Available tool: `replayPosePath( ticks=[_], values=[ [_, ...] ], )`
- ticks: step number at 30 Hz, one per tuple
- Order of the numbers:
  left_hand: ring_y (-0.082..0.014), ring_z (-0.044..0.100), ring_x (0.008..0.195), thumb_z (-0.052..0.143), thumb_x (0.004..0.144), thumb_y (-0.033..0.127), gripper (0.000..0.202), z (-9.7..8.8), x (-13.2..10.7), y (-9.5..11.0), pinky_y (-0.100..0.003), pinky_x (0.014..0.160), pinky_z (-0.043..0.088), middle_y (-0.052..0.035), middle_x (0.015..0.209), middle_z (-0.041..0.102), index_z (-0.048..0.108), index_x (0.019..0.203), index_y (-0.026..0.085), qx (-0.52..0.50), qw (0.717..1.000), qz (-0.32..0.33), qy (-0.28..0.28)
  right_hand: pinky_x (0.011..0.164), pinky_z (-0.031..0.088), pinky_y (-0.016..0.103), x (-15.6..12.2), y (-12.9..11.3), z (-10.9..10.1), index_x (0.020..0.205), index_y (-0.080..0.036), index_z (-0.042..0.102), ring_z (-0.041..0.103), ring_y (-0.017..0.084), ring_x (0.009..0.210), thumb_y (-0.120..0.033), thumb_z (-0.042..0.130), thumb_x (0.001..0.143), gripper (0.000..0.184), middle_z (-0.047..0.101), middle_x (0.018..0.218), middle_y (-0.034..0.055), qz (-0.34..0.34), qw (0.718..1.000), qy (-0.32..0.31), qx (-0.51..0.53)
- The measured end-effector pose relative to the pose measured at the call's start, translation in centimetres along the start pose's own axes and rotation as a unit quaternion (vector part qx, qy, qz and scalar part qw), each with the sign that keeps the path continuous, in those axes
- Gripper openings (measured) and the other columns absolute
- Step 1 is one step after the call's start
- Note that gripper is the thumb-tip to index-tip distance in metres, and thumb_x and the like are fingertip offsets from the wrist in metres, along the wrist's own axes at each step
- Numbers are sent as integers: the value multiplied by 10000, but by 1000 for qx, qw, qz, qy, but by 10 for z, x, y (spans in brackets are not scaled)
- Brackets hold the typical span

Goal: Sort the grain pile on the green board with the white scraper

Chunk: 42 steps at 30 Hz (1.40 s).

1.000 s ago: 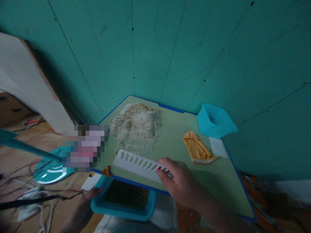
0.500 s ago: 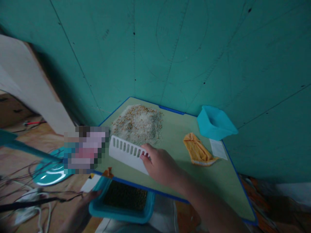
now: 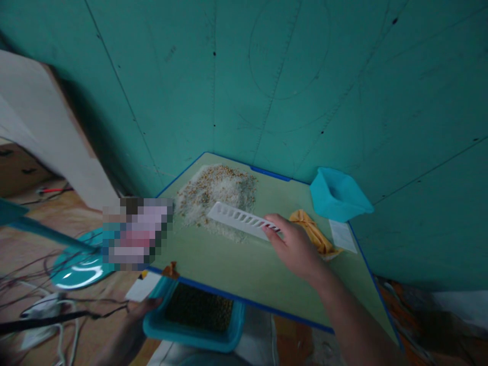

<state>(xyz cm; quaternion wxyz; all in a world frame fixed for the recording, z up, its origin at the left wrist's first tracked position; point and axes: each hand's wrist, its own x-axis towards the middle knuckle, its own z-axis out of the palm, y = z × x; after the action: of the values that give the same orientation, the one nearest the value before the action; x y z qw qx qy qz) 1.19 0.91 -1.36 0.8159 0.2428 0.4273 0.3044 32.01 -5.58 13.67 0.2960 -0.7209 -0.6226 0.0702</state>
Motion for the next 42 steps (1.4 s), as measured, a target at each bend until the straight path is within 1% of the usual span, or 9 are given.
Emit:
replayPosePath(
  ticks=[3, 6, 9, 12, 16, 27, 33, 39, 42],
  values=[
    [-325, 466, 1179, 620, 665, 266, 520, -4, 2, -3, -379, 944, 402, 13, 1037, 726, 586, 1183, 236, 6, 1000, -1, 1, 729, 482, 277, -18, 7, -13, 942, -185, 601, 623, 181, 843, -284, 452, 847, 203, 673, 895, 59, -18, 999, 13, -39],
    [-322, 466, 1179, 615, 662, 250, 532, -5, 3, -5, -379, 953, 391, 5, 1036, 728, 578, 1191, 211, 10, 1000, -2, -4, 733, 489, 267, -40, 11, -20, 917, -212, 613, 620, 164, 855, -235, 448, 848, 180, 672, 907, 45, -37, 998, -26, -46],
    [-320, 468, 1178, 604, 669, 262, 512, 0, 2, -4, -369, 949, 397, -2, 1027, 732, 591, 1177, 197, 13, 1000, -4, -9, 737, 491, 266, -56, 15, -20, 925, -220, 610, 613, 149, 852, -162, 438, 838, 200, 670, 891, 34, -65, 995, -63, -45],
    [-309, 458, 1189, 617, 660, 265, 499, 8, 2, -3, -347, 956, 390, 10, 1007, 739, 608, 1156, 212, 14, 1000, -7, -13, 835, 459, 333, -61, 23, -16, 922, -217, 612, 599, 160, 899, -51, 412, 778, 296, 671, 922, 36, -107, 989, -71, -71],
    [-292, 438, 1207, 645, 644, 254, 473, 17, 4, -2, -323, 970, 373, 35, 987, 744, 636, 1118, 265, 19, 1000, 2, -16, 934, 372, 421, -51, 36, -8, 944, -205, 616, 579, 176, 963, 41, 365, 691, 432, 669, 983, 36, -150, 979, -55, -128],
    [-329, 411, 1219, 659, 628, 278, 409, 11, -1, -5, -393, 954, 405, 17, 1063, 711, 689, 1036, 260, 24, 1000, -19, 2, 922, 333, 369, 4, 40, 12, 1026, -176, 623, 508, 205, 1026, 9, 414, 725, 410, 631, 1068, 63, -133, 963, -88, -216],
    [-296, 369, 1252, 627, 658, 269, 426, 9, -4, -8, -355, 1005, 341, 56, 1109, 689, 658, 1082, 296, -3, 1000, -9, -19, 911, 351, 374, 2, 37, 21, 1052, -184, 615, 504, 214, 1026, -71, 456, 772, 342, 606, 1110, 78, -138, 965, -88, -207],
    [-301, 382, 1244, 647, 647, 299, 404, 10, 3, -9, -368, 1010, 336, 54, 1054, 717, 676, 1049, 299, 22, 999, -10, -45, 907, 366, 384, -2, 41, 28, 1065, -195, 616, 504, 212, 1034, 2, 452, 709, 438, 613, 1097, 82, -172, 959, -62, -218],
    [-328, 398, 1229, 690, 593, 301, 455, 12, 5, -8, -400, 995, 354, 22, 1050, 723, 676, 1047, 280, 32, 999, 10, -2, 922, 358, 382, 2, 40, 29, 1083, -193, 607, 496, 210, 1057, 19, 437, 704, 466, 607, 1120, 76, -176, 955, -58, -231]
  ],
)
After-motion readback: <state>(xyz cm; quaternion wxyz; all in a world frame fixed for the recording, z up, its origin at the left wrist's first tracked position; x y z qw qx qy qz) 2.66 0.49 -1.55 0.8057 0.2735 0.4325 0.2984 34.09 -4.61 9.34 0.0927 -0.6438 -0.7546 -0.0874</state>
